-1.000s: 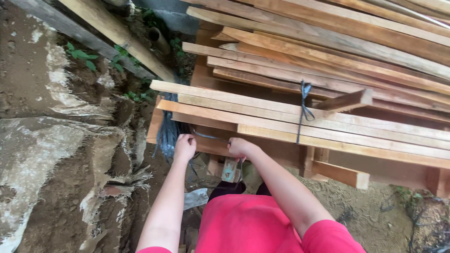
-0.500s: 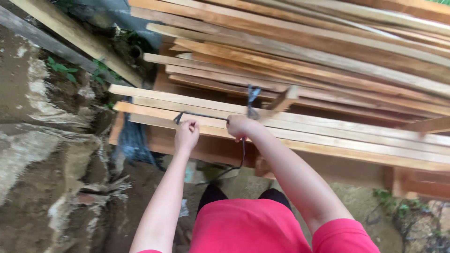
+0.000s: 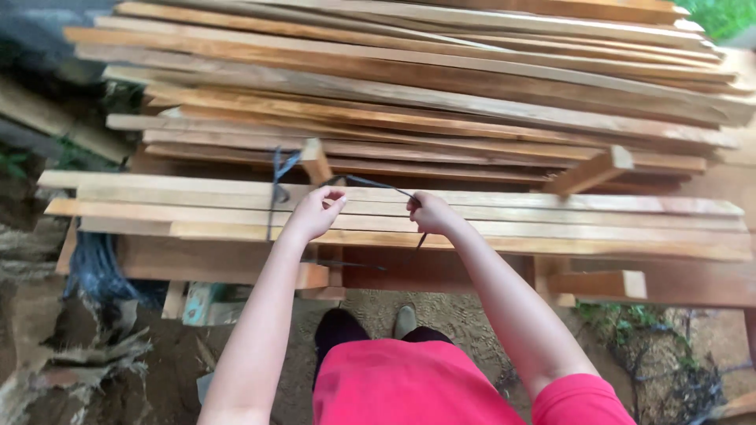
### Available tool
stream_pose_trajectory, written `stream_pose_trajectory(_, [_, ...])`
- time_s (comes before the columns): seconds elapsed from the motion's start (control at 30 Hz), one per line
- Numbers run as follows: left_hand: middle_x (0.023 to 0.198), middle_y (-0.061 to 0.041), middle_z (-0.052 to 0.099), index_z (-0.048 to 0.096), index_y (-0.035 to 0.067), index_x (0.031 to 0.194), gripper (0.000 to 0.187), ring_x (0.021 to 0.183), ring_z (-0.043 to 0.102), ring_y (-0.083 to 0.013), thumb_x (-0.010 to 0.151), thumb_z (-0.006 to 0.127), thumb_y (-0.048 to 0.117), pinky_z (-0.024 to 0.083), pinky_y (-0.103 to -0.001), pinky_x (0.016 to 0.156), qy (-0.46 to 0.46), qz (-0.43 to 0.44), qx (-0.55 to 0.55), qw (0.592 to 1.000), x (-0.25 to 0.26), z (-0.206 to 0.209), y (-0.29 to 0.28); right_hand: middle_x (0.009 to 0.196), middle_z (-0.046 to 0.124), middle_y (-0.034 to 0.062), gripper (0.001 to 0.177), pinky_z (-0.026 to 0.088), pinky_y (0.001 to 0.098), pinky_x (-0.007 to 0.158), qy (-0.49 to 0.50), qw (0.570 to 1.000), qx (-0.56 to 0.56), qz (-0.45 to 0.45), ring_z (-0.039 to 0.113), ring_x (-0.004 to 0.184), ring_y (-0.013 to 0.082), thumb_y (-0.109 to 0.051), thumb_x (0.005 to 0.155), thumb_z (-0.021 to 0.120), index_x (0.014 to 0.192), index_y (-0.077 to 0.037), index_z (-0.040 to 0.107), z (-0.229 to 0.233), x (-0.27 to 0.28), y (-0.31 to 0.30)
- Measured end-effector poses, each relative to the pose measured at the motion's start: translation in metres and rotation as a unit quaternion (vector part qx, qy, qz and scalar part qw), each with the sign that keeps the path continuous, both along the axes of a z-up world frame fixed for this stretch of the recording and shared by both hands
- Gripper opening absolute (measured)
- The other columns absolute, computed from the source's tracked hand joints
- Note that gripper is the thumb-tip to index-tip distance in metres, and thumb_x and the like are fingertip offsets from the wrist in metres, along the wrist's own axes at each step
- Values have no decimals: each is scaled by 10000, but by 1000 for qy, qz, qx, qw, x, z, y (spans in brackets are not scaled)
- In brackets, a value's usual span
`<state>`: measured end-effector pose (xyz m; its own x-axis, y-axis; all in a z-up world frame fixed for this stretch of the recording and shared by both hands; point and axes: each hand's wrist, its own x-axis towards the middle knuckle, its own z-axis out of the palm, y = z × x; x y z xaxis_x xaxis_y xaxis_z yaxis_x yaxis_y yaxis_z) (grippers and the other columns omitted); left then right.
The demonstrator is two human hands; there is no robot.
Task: Organizing thin wooden boards into groups and securing them with black ties.
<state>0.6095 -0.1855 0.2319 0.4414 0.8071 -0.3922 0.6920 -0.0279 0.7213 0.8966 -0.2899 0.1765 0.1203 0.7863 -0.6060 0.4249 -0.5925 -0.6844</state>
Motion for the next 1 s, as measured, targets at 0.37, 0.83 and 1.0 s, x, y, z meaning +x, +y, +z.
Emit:
stream_pose_trajectory(0.37, [1310, -134, 696, 677, 135, 1304, 459, 1222, 649, -376, 932, 647, 401, 523, -518, 1027, 86, -177, 15, 980, 115, -27, -30, 875, 772, 103, 231, 550, 458, 902, -70, 992, 39, -100, 734, 970, 338, -78, 881, 530, 1030, -86, 705, -30, 66, -83])
stream_pose_trajectory(0.83, [1598, -109, 411, 406, 91, 1542, 1011, 1503, 321, -364, 817, 642, 755, 254, -632, 1220, 158, -315, 161, 922, 211, -71, -60, 997, 690, 106, 400, 593, 480, 762, -323, 909, 262, -31, 721, 846, 371, -434, 808, 767, 1081, -158, 670, 12, 107, -150])
stream_pose_trajectory(1.0, [1562, -117, 478, 427, 112, 1538, 863, 1493, 364, -348, 927, 509, 716, 107, -688, 1224, 219, -291, 94, 926, 245, -109, -61, 1266, 631, 69, 654, 551, 430, 848, -381, 864, 311, 107, 650, 1070, 309, -671, 706, 786, 1068, -149, 630, 7, 141, -151])
